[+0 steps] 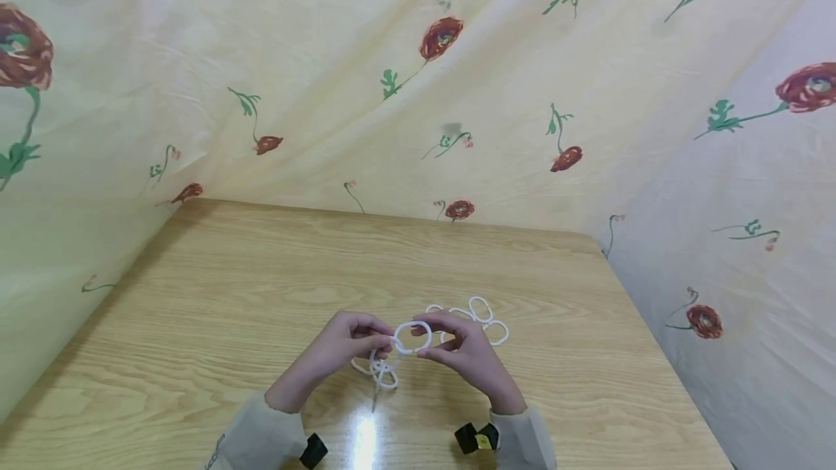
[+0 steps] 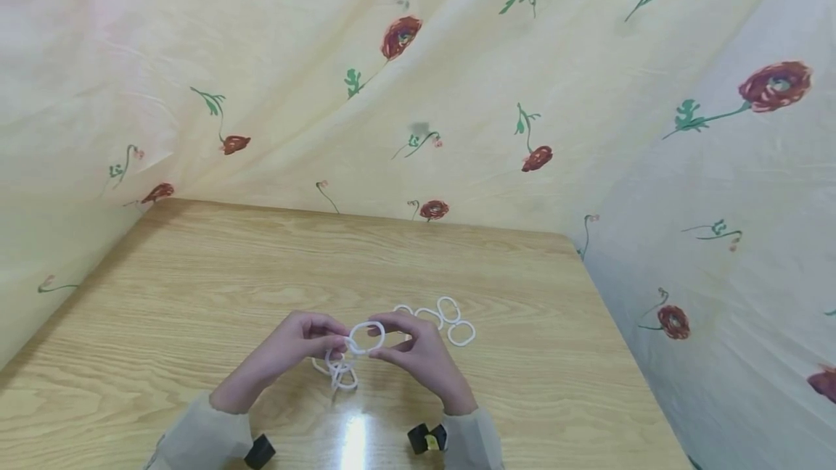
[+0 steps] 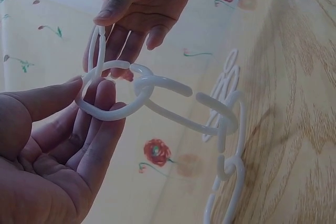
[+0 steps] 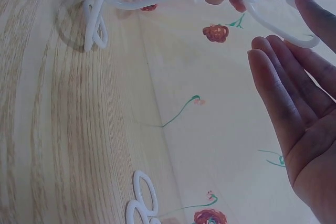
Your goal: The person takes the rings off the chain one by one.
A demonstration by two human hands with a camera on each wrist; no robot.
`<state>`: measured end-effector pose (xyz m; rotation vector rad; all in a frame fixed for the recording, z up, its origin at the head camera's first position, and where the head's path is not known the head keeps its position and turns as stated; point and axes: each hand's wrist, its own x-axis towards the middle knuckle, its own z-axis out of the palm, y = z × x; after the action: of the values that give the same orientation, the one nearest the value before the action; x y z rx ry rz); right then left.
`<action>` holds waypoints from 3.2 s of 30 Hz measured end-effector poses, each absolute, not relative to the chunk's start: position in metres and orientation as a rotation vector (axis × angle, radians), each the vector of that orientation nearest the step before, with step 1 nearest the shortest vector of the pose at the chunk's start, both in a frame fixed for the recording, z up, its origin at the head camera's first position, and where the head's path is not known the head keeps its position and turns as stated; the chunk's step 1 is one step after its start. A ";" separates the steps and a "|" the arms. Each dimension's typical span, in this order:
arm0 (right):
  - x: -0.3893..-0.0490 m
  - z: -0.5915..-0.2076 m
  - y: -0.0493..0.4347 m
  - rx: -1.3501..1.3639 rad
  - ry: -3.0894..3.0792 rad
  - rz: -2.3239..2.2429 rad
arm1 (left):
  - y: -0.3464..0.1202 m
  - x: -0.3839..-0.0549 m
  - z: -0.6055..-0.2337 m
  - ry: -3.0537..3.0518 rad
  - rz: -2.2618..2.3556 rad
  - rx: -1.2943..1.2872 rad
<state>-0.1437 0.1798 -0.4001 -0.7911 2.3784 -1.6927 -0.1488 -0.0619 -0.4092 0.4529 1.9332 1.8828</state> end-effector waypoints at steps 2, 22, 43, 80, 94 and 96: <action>-0.144 -0.400 0.180 -0.785 2.383 -1.690 | -0.062 -0.149 -0.410 1.932 1.884 0.455; -0.143 -0.405 0.182 -0.642 2.467 -1.752 | -0.063 -0.147 -0.407 2.014 1.877 0.465; -0.143 -0.406 0.182 -0.617 2.453 -1.809 | -0.061 -0.148 -0.410 2.012 1.891 0.482; -0.143 -0.406 0.182 -0.556 2.469 -1.830 | -0.058 -0.149 -0.409 2.014 1.906 0.504; -0.144 -0.407 0.182 -0.561 2.455 -1.842 | -0.056 -0.149 -0.409 2.013 1.907 0.493; -0.144 -0.408 0.182 -0.559 2.455 -1.843 | -0.056 -0.148 -0.409 2.014 1.905 0.493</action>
<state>-0.1442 0.1822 -0.4078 -0.5588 2.4551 -1.8434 -0.1483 -0.0558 -0.4088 0.4927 2.0141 1.9051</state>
